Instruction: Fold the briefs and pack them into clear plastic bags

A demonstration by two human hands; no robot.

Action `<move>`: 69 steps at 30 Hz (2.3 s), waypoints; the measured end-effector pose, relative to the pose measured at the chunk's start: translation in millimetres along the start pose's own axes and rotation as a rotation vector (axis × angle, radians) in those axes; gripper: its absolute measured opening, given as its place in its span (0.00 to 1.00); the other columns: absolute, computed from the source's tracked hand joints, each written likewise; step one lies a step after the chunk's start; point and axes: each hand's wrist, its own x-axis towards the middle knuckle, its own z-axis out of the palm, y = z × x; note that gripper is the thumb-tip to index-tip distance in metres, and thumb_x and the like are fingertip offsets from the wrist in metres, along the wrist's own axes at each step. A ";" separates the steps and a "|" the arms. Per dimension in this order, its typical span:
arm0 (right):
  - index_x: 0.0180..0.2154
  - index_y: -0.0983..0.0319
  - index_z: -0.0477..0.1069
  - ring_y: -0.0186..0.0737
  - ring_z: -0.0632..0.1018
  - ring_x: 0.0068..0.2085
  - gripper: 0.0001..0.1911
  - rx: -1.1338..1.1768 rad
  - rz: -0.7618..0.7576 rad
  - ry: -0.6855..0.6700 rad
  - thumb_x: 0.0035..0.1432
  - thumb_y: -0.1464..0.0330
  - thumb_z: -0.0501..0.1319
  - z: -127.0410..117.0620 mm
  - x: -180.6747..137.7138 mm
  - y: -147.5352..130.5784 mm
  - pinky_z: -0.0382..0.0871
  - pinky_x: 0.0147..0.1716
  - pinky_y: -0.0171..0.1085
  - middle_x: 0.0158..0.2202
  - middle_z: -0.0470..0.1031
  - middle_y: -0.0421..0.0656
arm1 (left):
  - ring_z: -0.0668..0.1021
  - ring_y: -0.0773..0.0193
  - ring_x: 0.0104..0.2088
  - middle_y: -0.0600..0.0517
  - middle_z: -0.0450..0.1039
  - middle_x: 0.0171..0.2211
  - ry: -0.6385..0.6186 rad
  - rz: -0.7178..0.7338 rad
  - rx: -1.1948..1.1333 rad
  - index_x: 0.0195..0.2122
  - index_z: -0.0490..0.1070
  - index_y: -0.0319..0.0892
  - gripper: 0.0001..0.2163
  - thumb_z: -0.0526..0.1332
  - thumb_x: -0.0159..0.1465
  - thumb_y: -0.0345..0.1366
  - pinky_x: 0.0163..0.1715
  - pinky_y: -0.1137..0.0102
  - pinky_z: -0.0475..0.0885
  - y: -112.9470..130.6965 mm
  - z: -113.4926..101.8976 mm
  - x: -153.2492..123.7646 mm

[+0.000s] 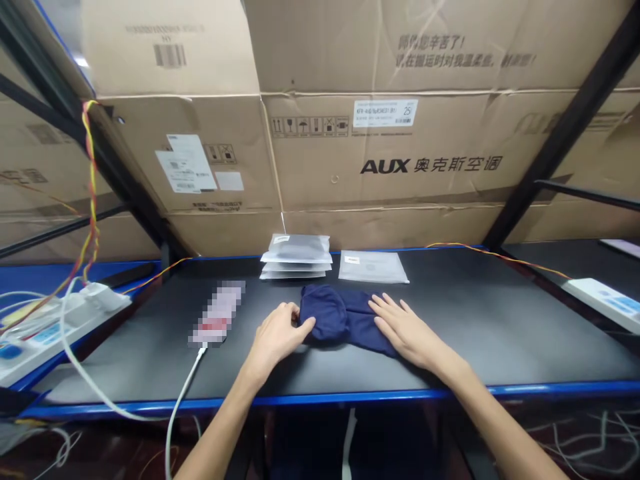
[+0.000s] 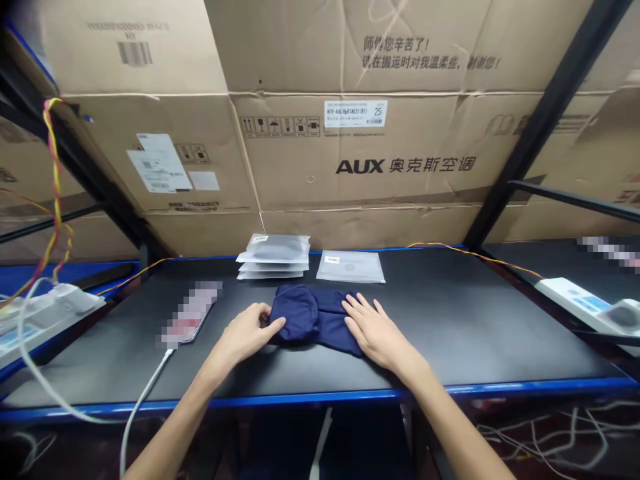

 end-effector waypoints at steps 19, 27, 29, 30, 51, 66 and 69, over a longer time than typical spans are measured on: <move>0.63 0.59 0.63 0.49 0.58 0.67 0.29 -0.005 0.124 0.150 0.68 0.53 0.46 -1.6 -33.1 36.8 0.50 0.66 0.57 0.66 0.60 0.47 | 0.69 0.53 0.61 0.50 0.70 0.59 -0.069 0.660 -0.252 0.56 0.70 0.48 0.20 0.63 0.63 0.40 0.62 0.57 0.62 65.9 48.1 -13.8; 0.61 0.60 0.65 0.50 0.59 0.67 0.28 0.000 0.137 0.164 0.68 0.54 0.46 -2.0 -32.7 36.2 0.50 0.66 0.58 0.65 0.62 0.49 | 0.61 0.55 0.66 0.50 0.58 0.66 -0.146 0.643 -0.144 0.64 0.62 0.49 0.23 0.55 0.69 0.47 0.66 0.57 0.56 32.8 31.6 -11.6; 0.60 0.60 0.66 0.52 0.59 0.67 0.27 0.028 0.150 0.186 0.68 0.54 0.45 -3.2 -28.7 28.6 0.51 0.65 0.59 0.64 0.63 0.49 | 0.60 0.54 0.67 0.48 0.58 0.66 -0.134 0.598 -0.092 0.64 0.61 0.49 0.24 0.54 0.69 0.48 0.66 0.56 0.55 13.3 24.3 -5.4; 0.61 0.59 0.66 0.52 0.59 0.67 0.27 0.052 0.143 0.200 0.69 0.54 0.45 -4.4 -25.3 22.3 0.51 0.65 0.58 0.64 0.63 0.49 | 0.58 0.53 0.67 0.47 0.56 0.67 -0.128 0.572 -0.053 0.65 0.61 0.48 0.24 0.53 0.70 0.49 0.67 0.54 0.54 3.4 22.0 -2.5; 0.68 0.47 0.49 0.51 0.49 0.70 0.32 0.035 -0.178 -0.103 0.65 0.56 0.53 -16.9 -2.2 -9.5 0.41 0.65 0.62 0.71 0.43 0.40 | 0.53 0.56 0.69 0.46 0.47 0.70 -0.130 0.526 0.054 0.67 0.55 0.45 0.26 0.50 0.70 0.48 0.68 0.56 0.49 -26.0 23.2 6.4; 0.65 0.50 0.58 0.52 0.47 0.70 0.33 0.033 -0.162 -0.073 0.63 0.48 0.55 -18.0 -5.6 -1.3 0.43 0.67 0.58 0.69 0.52 0.39 | 0.51 0.52 0.69 0.43 0.50 0.69 -0.144 0.749 0.070 0.66 0.55 0.40 0.25 0.51 0.68 0.36 0.67 0.54 0.49 36.0 60.0 86.3; 0.65 0.52 0.60 0.51 0.50 0.70 0.34 0.051 -0.144 -0.069 0.62 0.47 0.56 -19.5 -5.6 -1.4 0.46 0.67 0.55 0.69 0.54 0.41 | 0.54 0.53 0.69 0.45 0.55 0.67 -0.128 0.781 0.074 0.66 0.55 0.42 0.24 0.51 0.68 0.35 0.67 0.53 0.49 36.8 62.4 89.1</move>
